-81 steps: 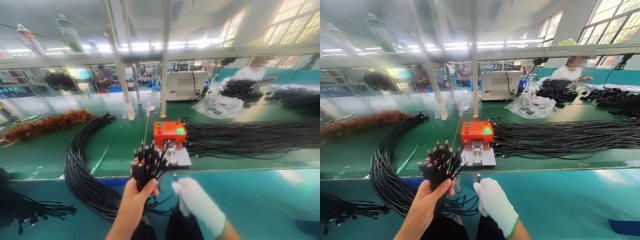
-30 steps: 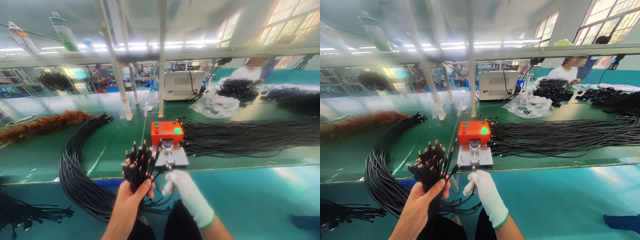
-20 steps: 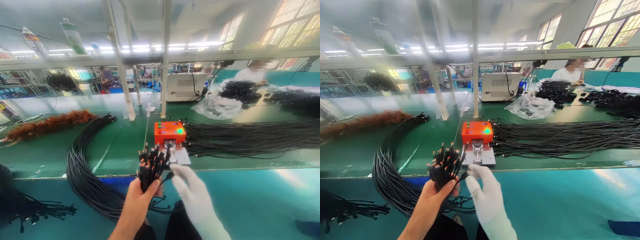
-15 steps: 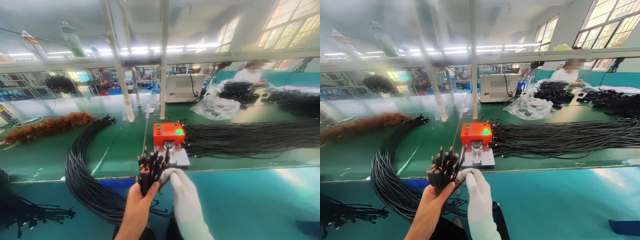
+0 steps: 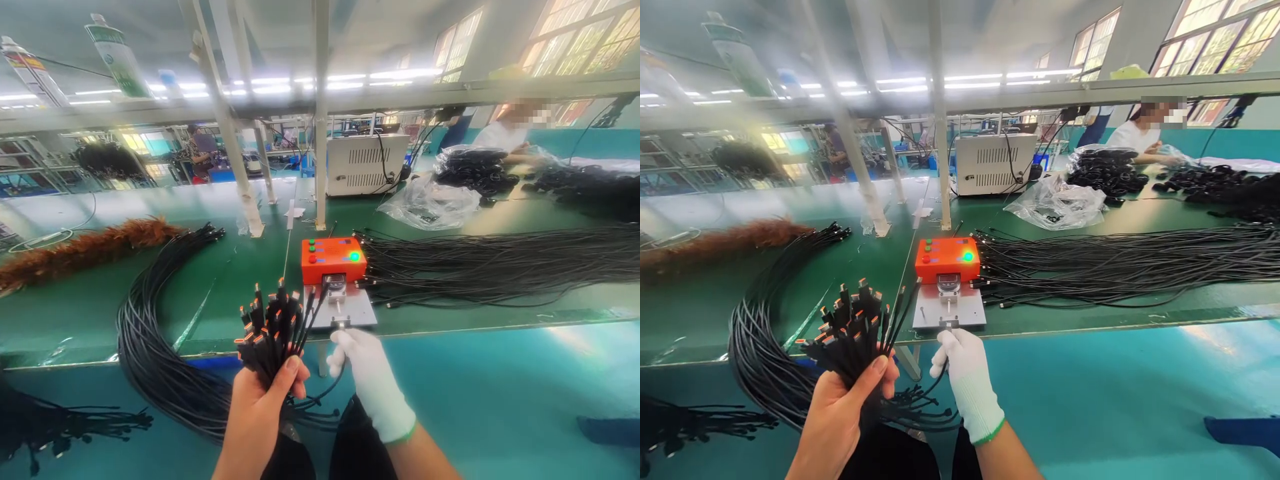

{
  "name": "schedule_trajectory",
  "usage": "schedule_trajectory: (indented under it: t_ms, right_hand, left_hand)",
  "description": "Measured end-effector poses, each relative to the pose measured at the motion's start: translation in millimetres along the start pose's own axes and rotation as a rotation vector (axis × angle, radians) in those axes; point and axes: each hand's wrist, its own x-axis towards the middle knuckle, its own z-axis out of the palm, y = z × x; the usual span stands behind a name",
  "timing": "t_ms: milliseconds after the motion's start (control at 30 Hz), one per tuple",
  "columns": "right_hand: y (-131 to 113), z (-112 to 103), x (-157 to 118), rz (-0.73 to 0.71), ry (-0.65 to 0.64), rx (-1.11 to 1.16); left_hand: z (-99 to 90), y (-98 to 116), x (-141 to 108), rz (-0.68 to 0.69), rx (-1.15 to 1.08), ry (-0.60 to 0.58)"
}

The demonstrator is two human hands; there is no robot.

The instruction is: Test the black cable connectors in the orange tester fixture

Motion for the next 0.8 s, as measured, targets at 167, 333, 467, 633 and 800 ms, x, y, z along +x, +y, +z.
schedule_trajectory:
  t_ms: [167,333,467,633,800]
  right_hand:
    - [4.6,-2.3,9.1,0.003,-0.037,0.069]
    - [-2.2,-1.1,11.6,0.027,-0.038,0.078]
    - [-3.7,0.0,11.6,0.032,-0.031,0.125]
    - [1.7,0.7,15.6,0.025,-0.021,0.128]
    - [0.3,-3.7,9.4,0.085,-0.125,-0.031]
  left_hand:
    - [0.4,0.8,0.0,-0.015,-0.001,0.002]
    - [2.6,1.2,0.1,-0.036,-0.034,0.025]
    - [4.1,1.2,0.6,-0.03,-0.032,0.035]
    - [6.7,1.7,0.9,-0.055,-0.101,0.038]
    - [4.7,2.4,3.5,-0.12,-0.211,0.028]
